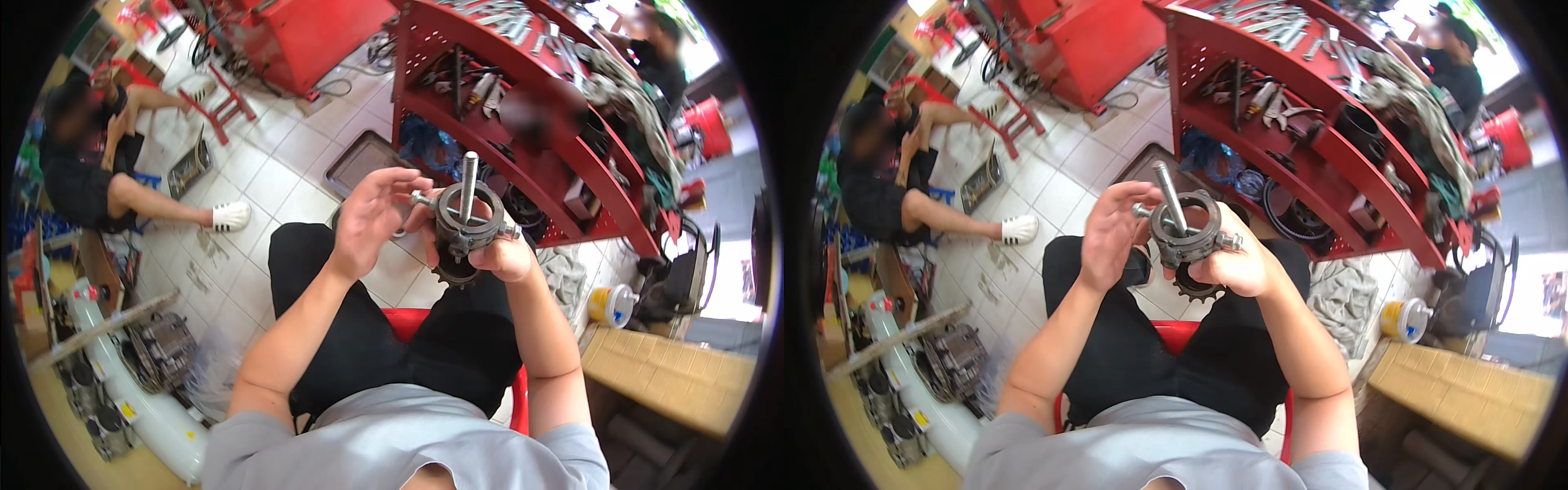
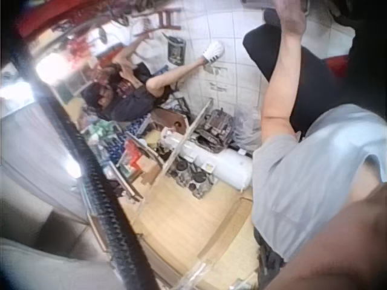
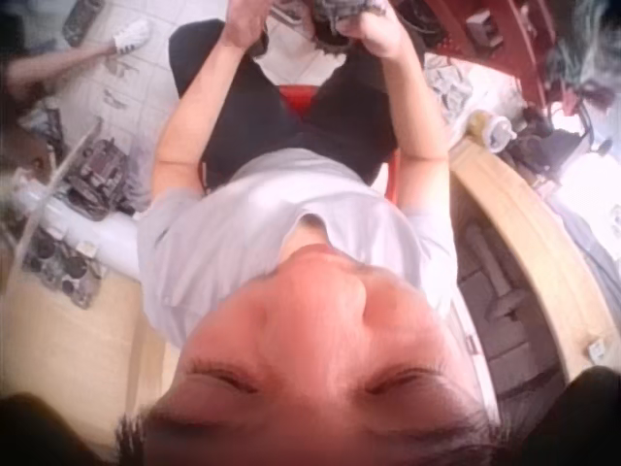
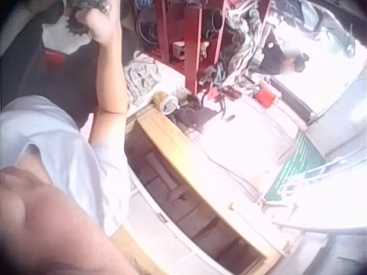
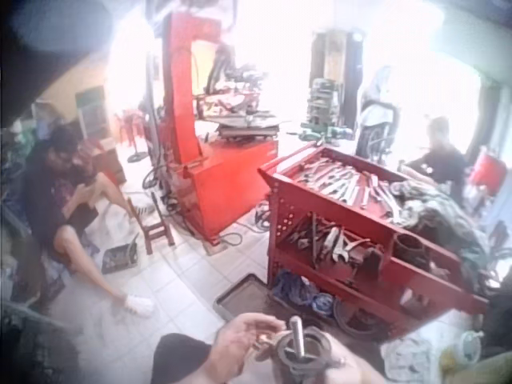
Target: The person sits in a workshop and assembles a small mechanical component, likely a carburetor, by hand. They insert a metal rod into the central housing and manipulate the internal parts to fit them together. The person holds the object in their lap and uses both hands to align and secure the pieces.
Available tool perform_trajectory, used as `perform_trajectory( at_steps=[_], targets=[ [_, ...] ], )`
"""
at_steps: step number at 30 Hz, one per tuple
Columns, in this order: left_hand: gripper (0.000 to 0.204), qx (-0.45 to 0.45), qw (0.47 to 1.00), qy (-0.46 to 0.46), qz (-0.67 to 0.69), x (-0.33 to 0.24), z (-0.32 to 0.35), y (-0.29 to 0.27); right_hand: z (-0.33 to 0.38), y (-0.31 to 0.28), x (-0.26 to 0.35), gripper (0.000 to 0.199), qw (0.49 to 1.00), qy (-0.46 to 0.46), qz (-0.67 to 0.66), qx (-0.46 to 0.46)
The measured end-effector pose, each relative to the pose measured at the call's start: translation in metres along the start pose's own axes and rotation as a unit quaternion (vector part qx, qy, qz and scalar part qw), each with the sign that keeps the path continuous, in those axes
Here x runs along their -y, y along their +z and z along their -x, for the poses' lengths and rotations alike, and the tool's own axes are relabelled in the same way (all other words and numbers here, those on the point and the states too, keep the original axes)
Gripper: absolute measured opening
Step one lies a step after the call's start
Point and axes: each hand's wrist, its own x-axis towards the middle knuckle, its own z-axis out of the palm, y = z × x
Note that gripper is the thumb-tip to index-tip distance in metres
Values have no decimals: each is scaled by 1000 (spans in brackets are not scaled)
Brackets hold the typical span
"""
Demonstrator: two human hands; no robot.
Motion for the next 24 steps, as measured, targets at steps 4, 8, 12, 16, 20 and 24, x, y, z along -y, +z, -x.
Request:
perform_trajectory(
  at_steps=[4, 8, 12, 16, 20, 24],
  targets=[
    [43, 49, 975, 185, -110, -56, 24, 27, 23, 45, 50, 39, 970, -115, 214, 31],
    [27, 96, 959, 218, -156, -92, 43, 52, 55, 79, 69, 34, 918, -202, 336, 66],
    [24, 114, 947, 247, -174, -116, 62, 70, 84, 110, 75, 33, 940, -176, 288, 57],
    [21, 69, 890, 331, -307, -136, 81, 89, 102, 132, 72, 37, 956, -165, 239, 47],
    [22, 57, 782, 424, -454, -147, 93, 100, 111, 145, 62, 47, 980, -162, 93, 72],
    [14, 73, 729, 431, -527, -156, 93, 98, 107, 139, 42, 60, 981, -148, -50, 117]
  ],
)
